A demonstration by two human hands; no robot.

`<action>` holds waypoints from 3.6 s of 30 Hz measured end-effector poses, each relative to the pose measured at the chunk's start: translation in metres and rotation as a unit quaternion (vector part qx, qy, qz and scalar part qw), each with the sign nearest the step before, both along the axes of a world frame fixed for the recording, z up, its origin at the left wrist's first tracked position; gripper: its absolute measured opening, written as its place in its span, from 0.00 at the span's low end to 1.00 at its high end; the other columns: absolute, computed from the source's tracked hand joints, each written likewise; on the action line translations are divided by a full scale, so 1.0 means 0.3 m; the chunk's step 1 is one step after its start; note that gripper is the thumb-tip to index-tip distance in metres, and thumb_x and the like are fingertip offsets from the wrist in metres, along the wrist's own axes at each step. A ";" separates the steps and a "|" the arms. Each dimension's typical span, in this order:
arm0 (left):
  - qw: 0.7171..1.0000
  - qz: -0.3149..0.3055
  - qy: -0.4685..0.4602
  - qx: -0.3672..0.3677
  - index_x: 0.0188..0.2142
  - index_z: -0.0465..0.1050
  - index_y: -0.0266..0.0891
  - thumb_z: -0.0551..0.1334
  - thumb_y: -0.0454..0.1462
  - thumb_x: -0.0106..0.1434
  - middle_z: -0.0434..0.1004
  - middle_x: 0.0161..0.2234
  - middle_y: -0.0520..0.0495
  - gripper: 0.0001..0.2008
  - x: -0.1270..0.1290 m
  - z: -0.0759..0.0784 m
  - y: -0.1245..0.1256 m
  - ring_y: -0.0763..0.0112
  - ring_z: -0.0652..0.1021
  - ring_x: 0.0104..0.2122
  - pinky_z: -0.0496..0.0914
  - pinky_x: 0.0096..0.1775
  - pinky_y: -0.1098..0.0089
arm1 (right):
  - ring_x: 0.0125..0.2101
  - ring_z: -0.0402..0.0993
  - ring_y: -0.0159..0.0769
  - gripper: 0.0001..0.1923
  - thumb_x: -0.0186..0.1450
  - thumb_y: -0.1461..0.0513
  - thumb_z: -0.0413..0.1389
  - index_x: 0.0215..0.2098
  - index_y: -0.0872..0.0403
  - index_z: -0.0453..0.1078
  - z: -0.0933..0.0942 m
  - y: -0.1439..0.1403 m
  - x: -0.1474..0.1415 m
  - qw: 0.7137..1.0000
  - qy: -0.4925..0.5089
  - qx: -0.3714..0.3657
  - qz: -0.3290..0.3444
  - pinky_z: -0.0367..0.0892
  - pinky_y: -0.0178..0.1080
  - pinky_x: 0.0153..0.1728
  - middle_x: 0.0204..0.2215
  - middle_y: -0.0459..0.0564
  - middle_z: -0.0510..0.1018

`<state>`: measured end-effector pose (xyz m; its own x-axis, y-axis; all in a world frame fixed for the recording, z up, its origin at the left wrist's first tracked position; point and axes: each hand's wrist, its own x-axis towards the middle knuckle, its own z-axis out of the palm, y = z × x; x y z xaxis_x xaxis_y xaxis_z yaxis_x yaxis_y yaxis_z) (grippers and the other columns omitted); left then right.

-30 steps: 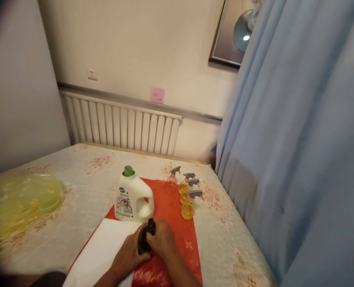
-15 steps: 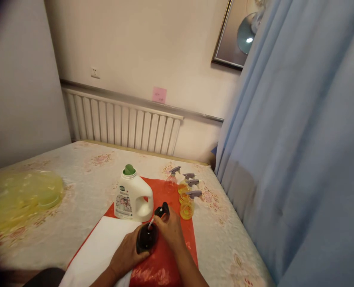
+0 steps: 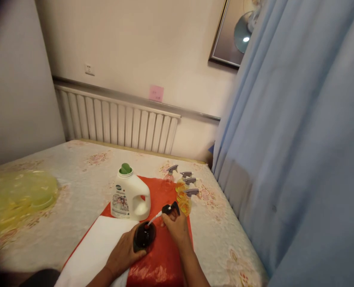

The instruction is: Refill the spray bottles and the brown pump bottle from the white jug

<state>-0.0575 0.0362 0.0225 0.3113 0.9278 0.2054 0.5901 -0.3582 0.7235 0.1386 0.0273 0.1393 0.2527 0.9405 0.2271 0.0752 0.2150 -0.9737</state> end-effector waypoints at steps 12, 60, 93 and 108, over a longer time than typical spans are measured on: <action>0.999 -0.010 -0.030 0.014 0.58 0.59 0.50 0.67 0.39 0.50 0.77 0.48 0.49 0.35 0.003 0.020 -0.006 0.59 0.76 0.46 0.66 0.49 0.64 | 0.16 0.70 0.33 0.14 0.50 0.57 0.62 0.31 0.56 0.68 -0.042 -0.008 0.037 0.998 0.040 -0.042 -0.010 0.63 0.33 0.16 0.23 0.47 0.78; 0.999 0.020 0.023 -0.019 0.63 0.52 0.43 0.68 0.41 0.44 0.68 0.58 0.42 0.47 -0.018 -0.123 0.013 0.51 0.68 0.56 0.59 0.58 0.59 | 0.35 0.76 0.39 0.17 0.50 0.64 0.59 0.40 0.53 0.75 -0.171 0.418 -0.187 0.979 -0.159 0.010 0.127 0.70 0.37 0.37 0.36 0.47 0.82; 0.999 0.035 0.005 -0.010 0.63 0.53 0.38 0.67 0.42 0.45 0.70 0.57 0.40 0.46 -0.023 -0.106 -0.009 0.52 0.69 0.55 0.60 0.57 0.60 | 0.15 0.60 0.29 0.13 0.50 0.55 0.64 0.26 0.56 0.71 0.431 0.195 0.024 0.986 -0.158 0.044 -0.011 0.56 0.33 0.19 0.12 0.39 0.67; 0.999 0.031 0.020 0.001 0.63 0.51 0.39 0.67 0.44 0.47 0.69 0.57 0.39 0.46 -0.021 -0.118 -0.001 0.52 0.70 0.54 0.61 0.56 0.61 | 0.16 0.63 0.30 0.12 0.53 0.55 0.58 0.31 0.54 0.70 0.381 -0.126 0.268 0.899 -0.417 -0.131 -0.013 0.61 0.34 0.21 0.15 0.39 0.68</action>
<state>-0.0640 0.0359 -0.0128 0.2615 0.9450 0.1963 0.6403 -0.3220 0.6974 0.2191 -0.0104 0.2535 0.1193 0.9857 0.1189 0.8050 -0.0260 -0.5927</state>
